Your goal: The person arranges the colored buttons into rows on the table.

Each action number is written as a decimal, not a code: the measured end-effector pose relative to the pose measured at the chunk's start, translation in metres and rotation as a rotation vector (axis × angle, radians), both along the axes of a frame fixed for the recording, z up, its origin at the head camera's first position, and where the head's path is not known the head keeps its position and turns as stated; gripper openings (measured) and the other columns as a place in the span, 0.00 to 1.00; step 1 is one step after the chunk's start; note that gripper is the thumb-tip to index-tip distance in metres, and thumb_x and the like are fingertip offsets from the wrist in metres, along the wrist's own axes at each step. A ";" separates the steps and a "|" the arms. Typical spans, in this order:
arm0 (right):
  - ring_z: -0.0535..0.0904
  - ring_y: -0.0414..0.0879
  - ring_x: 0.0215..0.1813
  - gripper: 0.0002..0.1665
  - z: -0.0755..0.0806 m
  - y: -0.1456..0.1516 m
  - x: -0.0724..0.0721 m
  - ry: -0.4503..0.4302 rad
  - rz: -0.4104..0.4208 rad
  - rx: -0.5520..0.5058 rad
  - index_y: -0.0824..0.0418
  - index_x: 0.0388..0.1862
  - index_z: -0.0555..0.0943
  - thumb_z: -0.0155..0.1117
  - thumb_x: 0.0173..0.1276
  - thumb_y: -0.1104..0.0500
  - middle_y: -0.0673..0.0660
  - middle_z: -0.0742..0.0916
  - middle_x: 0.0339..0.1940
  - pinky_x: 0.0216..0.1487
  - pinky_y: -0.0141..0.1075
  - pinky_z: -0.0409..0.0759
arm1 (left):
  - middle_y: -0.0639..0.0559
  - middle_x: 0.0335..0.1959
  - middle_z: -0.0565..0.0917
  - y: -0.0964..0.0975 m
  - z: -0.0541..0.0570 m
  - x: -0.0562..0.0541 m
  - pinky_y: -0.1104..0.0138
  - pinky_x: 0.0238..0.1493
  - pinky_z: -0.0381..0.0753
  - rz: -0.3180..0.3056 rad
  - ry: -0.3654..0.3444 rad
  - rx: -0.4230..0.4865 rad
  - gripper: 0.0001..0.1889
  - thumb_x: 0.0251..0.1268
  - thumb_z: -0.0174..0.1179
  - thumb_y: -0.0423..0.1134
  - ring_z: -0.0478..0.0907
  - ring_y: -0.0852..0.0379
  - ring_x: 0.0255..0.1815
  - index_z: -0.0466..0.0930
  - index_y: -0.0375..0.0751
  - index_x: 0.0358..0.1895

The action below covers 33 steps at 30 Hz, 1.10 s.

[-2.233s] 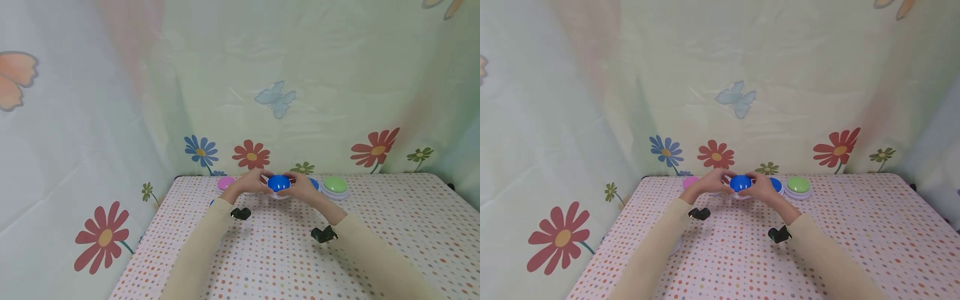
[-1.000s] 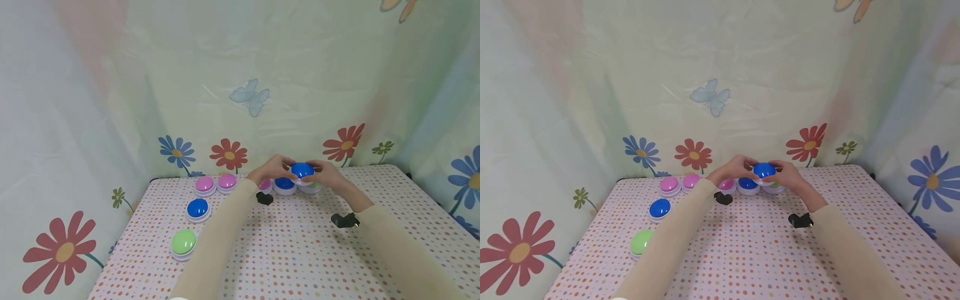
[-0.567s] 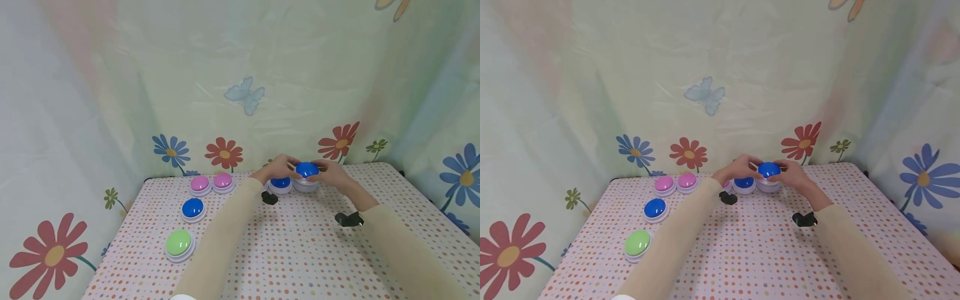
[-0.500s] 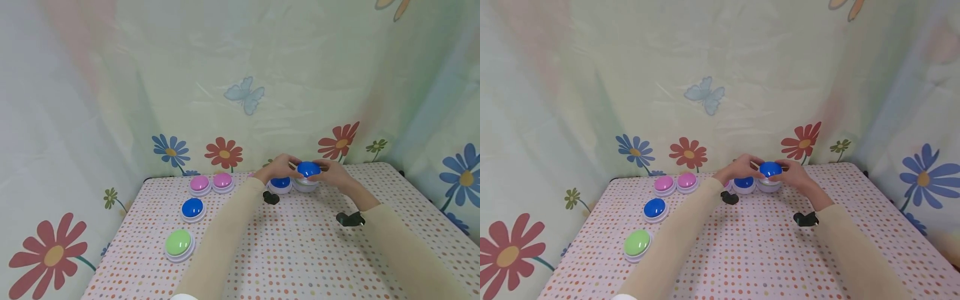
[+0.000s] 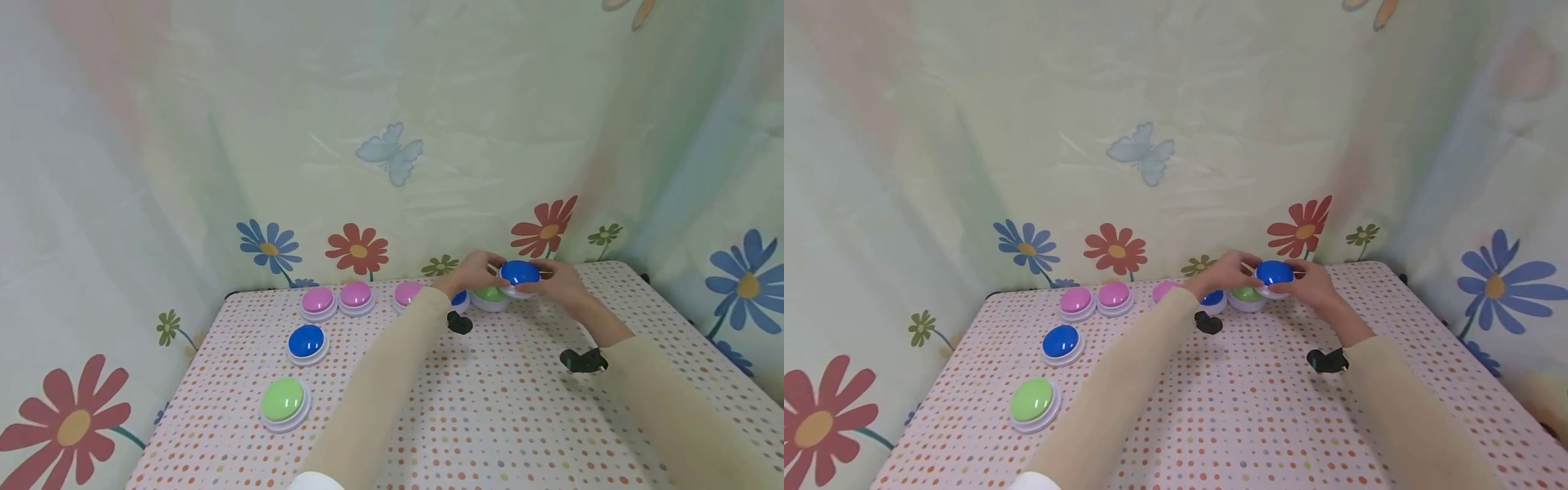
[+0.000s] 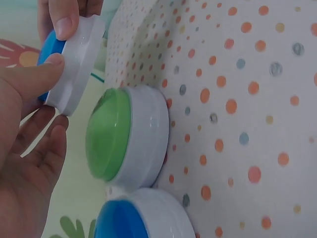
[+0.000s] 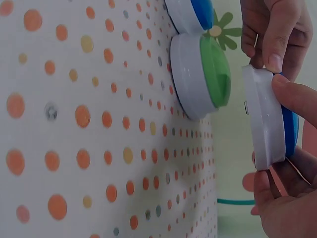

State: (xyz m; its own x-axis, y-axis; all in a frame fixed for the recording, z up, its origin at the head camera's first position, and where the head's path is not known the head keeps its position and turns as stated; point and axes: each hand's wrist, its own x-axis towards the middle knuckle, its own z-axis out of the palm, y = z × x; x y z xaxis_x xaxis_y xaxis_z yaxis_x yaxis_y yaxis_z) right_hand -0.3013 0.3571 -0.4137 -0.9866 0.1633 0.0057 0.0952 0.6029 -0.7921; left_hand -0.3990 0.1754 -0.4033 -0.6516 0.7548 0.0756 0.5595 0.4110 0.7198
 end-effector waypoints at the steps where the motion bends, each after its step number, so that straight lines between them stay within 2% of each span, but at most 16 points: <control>1: 0.60 0.73 0.65 0.53 0.000 0.003 0.001 0.012 0.003 -0.007 0.69 0.74 0.57 0.71 0.61 0.45 0.76 0.65 0.68 0.59 0.64 0.68 | 0.48 0.56 0.80 0.003 -0.001 0.001 0.79 0.41 0.76 -0.003 0.002 0.005 0.25 0.63 0.67 0.38 0.78 0.61 0.47 0.75 0.35 0.63; 7: 0.60 0.74 0.65 0.49 0.000 0.008 0.008 0.038 -0.010 -0.010 0.74 0.73 0.56 0.70 0.64 0.52 0.78 0.65 0.68 0.61 0.63 0.67 | 0.51 0.54 0.81 0.018 -0.006 0.003 0.79 0.42 0.75 0.014 -0.013 0.003 0.24 0.62 0.68 0.37 0.78 0.62 0.47 0.77 0.38 0.61; 13: 0.60 0.75 0.66 0.49 -0.009 0.012 0.009 0.030 -0.056 -0.004 0.75 0.72 0.55 0.69 0.65 0.51 0.79 0.64 0.67 0.61 0.64 0.66 | 0.52 0.56 0.80 0.029 -0.016 0.002 0.77 0.46 0.75 0.007 0.008 -0.024 0.25 0.62 0.67 0.39 0.77 0.62 0.51 0.75 0.39 0.63; 17: 0.62 0.73 0.65 0.52 -0.028 0.025 -0.002 0.054 -0.103 0.003 0.72 0.72 0.59 0.71 0.61 0.46 0.76 0.67 0.67 0.57 0.63 0.71 | 0.53 0.57 0.80 0.035 -0.021 0.000 0.77 0.47 0.74 -0.009 0.027 -0.040 0.26 0.62 0.67 0.41 0.76 0.63 0.52 0.75 0.40 0.63; 20: 0.64 0.71 0.64 0.55 -0.053 0.040 -0.017 0.092 -0.135 0.033 0.69 0.72 0.61 0.72 0.58 0.39 0.74 0.69 0.66 0.55 0.62 0.72 | 0.53 0.56 0.80 0.038 -0.023 -0.001 0.77 0.47 0.74 -0.010 0.035 -0.042 0.26 0.62 0.67 0.41 0.76 0.62 0.51 0.76 0.39 0.63; 22: 0.64 0.72 0.64 0.58 -0.069 0.050 -0.027 0.105 -0.138 0.044 0.68 0.73 0.60 0.71 0.56 0.36 0.74 0.68 0.67 0.58 0.63 0.70 | 0.53 0.57 0.80 0.039 -0.025 0.000 0.77 0.47 0.74 -0.002 0.041 -0.055 0.26 0.63 0.67 0.42 0.76 0.63 0.52 0.76 0.40 0.63; 26: 0.62 0.71 0.66 0.56 -0.086 0.060 -0.037 0.108 -0.163 0.047 0.66 0.74 0.59 0.71 0.58 0.37 0.73 0.68 0.68 0.59 0.63 0.68 | 0.55 0.57 0.80 0.043 -0.026 0.002 0.76 0.48 0.74 0.013 0.035 -0.079 0.26 0.63 0.67 0.43 0.75 0.63 0.53 0.76 0.41 0.63; 28: 0.61 0.71 0.66 0.55 -0.087 0.060 -0.036 0.098 -0.161 0.047 0.67 0.74 0.59 0.71 0.59 0.39 0.74 0.67 0.68 0.59 0.63 0.68 | 0.54 0.56 0.80 0.045 -0.027 0.002 0.77 0.48 0.74 0.006 0.041 -0.087 0.26 0.62 0.68 0.42 0.76 0.63 0.52 0.76 0.40 0.62; 33: 0.61 0.73 0.67 0.47 -0.052 0.031 -0.010 0.064 -0.138 0.012 0.74 0.72 0.58 0.69 0.65 0.51 0.77 0.66 0.68 0.60 0.62 0.68 | 0.52 0.57 0.80 0.045 -0.031 0.001 0.76 0.48 0.74 0.002 0.039 -0.107 0.26 0.62 0.68 0.42 0.76 0.63 0.52 0.76 0.38 0.63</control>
State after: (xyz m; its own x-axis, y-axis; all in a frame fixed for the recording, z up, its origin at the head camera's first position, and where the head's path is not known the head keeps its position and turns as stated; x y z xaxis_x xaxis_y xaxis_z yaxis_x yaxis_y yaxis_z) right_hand -0.3112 0.3878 -0.4653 -0.9522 0.2974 0.0701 0.1280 0.5967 -0.7922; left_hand -0.3976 0.2209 -0.4345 -0.6512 0.7587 0.0196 0.5855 0.4857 0.6491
